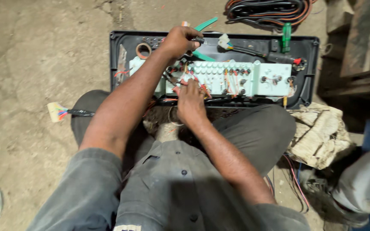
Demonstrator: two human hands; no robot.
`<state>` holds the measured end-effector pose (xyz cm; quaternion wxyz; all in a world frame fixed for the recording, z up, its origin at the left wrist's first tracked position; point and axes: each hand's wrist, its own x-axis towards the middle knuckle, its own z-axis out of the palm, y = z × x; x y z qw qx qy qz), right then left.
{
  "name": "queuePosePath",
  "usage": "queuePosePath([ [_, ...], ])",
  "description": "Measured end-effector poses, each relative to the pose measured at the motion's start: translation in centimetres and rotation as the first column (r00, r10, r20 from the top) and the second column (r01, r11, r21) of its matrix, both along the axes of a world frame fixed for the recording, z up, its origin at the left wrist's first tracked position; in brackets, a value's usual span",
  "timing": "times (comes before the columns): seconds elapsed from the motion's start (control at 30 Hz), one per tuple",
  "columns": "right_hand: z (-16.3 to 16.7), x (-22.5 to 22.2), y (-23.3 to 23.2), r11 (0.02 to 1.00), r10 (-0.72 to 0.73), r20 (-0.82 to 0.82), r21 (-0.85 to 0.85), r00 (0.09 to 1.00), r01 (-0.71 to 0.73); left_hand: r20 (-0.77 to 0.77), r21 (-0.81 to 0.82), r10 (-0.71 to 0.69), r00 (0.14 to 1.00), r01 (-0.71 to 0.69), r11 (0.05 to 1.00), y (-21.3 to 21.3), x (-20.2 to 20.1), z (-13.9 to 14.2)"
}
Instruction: The person sits on the floor and works on an open electronics box containing multiple circuit boards and wires. They use pliers to strip and twist wires, then wrap the connections with electrical tape.
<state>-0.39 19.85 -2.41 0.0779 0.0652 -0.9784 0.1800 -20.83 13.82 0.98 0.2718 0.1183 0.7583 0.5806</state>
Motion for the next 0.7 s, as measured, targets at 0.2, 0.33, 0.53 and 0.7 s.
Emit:
queuePosePath([
  [0.2,0.9,-0.7,-0.3,0.993,-0.020,0.024,-0.115,1.000,0.022,-0.029,-0.202,-0.055,0.998,0.048,0.978,4.7,-2.2,-1.9],
  [0.33,3.2,-0.7,-0.3,0.977,0.005,-0.028,-0.212,1.000,-0.011,-0.072,-0.219,-0.097,0.993,0.079,0.972,4.9,-3.2,-2.1],
  [0.53,5.7,0.2,0.9,0.818,0.141,0.176,-0.574,0.974,-0.015,0.215,0.125,0.017,0.976,-0.044,0.991,2.5,-5.1,0.7],
  [0.7,8.2,0.2,6.7,0.748,0.139,0.593,-0.587,0.793,0.309,0.197,0.502,-0.017,0.980,-0.086,0.860,-2.9,-6.3,5.5],
])
